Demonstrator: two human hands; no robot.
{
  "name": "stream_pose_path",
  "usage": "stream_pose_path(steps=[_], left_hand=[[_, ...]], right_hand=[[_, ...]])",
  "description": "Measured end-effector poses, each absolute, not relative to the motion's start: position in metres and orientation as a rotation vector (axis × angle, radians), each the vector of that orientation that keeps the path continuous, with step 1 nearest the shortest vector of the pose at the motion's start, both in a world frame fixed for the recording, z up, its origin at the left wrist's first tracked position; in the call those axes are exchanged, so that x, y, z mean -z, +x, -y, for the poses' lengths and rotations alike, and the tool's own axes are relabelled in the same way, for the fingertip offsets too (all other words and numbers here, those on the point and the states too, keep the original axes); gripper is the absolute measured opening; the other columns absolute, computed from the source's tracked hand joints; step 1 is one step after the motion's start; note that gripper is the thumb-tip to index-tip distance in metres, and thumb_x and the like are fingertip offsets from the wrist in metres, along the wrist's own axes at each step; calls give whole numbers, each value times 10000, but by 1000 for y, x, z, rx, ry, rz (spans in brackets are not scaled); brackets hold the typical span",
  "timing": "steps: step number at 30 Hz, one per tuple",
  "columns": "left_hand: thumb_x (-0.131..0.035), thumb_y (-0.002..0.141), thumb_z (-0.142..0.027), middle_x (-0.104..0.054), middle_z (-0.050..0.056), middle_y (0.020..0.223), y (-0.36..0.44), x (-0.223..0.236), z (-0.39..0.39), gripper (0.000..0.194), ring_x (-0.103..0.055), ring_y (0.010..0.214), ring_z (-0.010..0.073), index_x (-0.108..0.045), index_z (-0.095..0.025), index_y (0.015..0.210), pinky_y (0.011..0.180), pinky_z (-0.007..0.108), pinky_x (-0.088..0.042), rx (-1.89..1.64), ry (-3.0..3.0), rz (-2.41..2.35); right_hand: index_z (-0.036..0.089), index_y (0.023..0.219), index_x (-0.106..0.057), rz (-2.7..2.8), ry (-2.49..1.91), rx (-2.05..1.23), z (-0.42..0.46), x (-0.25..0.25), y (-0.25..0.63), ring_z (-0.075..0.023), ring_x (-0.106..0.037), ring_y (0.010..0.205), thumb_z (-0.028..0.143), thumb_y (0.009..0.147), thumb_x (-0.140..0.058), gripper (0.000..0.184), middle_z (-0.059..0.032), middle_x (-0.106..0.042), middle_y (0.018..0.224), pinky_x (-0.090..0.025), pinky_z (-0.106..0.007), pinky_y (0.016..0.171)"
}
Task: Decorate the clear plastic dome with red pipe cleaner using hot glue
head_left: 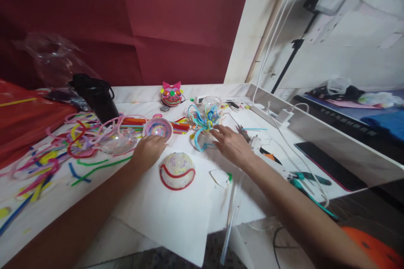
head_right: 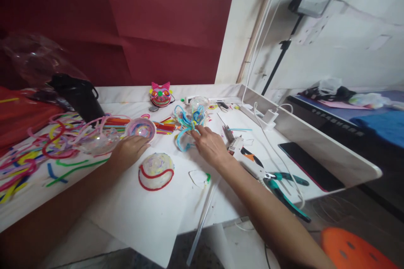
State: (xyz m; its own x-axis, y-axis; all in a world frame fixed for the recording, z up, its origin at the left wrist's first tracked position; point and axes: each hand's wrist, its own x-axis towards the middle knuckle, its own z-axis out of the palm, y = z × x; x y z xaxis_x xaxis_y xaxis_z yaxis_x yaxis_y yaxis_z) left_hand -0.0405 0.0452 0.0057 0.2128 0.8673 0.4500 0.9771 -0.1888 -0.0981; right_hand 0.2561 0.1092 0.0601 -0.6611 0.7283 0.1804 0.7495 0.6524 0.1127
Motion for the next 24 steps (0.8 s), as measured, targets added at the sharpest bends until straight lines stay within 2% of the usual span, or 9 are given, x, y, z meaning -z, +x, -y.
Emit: stream_pose_path(steps=[3, 6, 8, 11, 14, 17, 20, 22, 24], left_hand=[[-420, 975, -257, -775, 149, 963, -41, -11, -39, 332, -713, 940, 291, -733, -156, 936, 865, 422, -533, 515, -2134, 1735], [-361, 1000, -295, -785, 116, 1021, -37, -21, -25, 397, -713, 978, 246, -737, -168, 994, 920, 363, -528, 639, -2149, 1761], [-403, 993, -369, -793, 75, 1028, -35, -26, -13, 382, -719, 939, 215, -740, -192, 1024, 871, 309, -542, 823, -2205, 1865], [-494, 946, -458, -789, 54, 1079, -37, -27, 2, 364, -716, 941, 212, -747, -214, 1039, 786, 280, -552, 1037, -2334, 2038], [-512, 915, -538, -765, 66, 1103, -47, -19, 9, 445, -688, 834, 195, -728, -217, 1134, 707, 282, -543, 1018, -2439, 2063], [-592, 832, -630, -727, 81, 1138, -59, -8, 12, 616, -626, 747, 172, -662, -221, 1288, 690, 294, -536, 893, -2520, 2069], [-687, 752, -633, -674, 96, 1280, -64, 0, 12, 763, -643, 888, 212, -580, -251, 1405, 712, 292, -541, 745, -2596, 2081], [-709, 741, -609, -646, 93, 1349, -65, 3, 11, 788, -638, 1028, 255, -551, -275, 1437, 733, 292, -546, 670, -2653, 2067], [-708, 753, -590, -645, 89, 1365, -64, 5, 10, 771, -627, 1087, 274, -547, -283, 1441, 750, 297, -549, 642, -2690, 2045]], right_hand=[[179, 1293, -609, 2704, -1142, 63, -92, -55, 264, -257, -633, 1155, 173, 988, -541, 312, -128, -622, 1339, -566, -342, 874], [165, 1182, -667, 2640, -1038, -73, -76, -46, 268, -241, -675, 1065, 161, 986, -546, 231, -131, -690, 1185, -556, -340, 880], [156, 1138, -686, 2601, -959, -137, -67, -40, 269, -239, -690, 1004, 147, 974, -554, 211, -133, -708, 1114, -557, -344, 855], [140, 1135, -691, 2555, -832, -250, -56, -34, 267, -235, -693, 960, 145, 956, -581, 210, -133, -719, 1064, -556, -344, 840], [123, 1201, -665, 2568, -782, -334, -48, -32, 261, -253, -677, 1021, 173, 940, -619, 270, -147, -712, 1102, -548, -369, 884], [97, 1302, -604, 2635, -807, -365, -45, -30, 252, -290, -652, 1100, 208, 924, -658, 397, -179, -681, 1190, -529, -420, 945], [90, 1355, -554, 2694, -831, -381, -46, -27, 243, -309, -646, 1125, 248, 902, -712, 505, -194, -663, 1226, -519, -440, 966], [98, 1366, -535, 2718, -841, -379, -47, -25, 238, -307, -651, 1120, 265, 884, -743, 551, -190, -669, 1212, -521, -428, 955], [105, 1357, -534, 2733, -840, -360, -48, -23, 234, -300, -658, 1109, 268, 883, -748, 545, -182, -677, 1192, -524, -407, 939]])
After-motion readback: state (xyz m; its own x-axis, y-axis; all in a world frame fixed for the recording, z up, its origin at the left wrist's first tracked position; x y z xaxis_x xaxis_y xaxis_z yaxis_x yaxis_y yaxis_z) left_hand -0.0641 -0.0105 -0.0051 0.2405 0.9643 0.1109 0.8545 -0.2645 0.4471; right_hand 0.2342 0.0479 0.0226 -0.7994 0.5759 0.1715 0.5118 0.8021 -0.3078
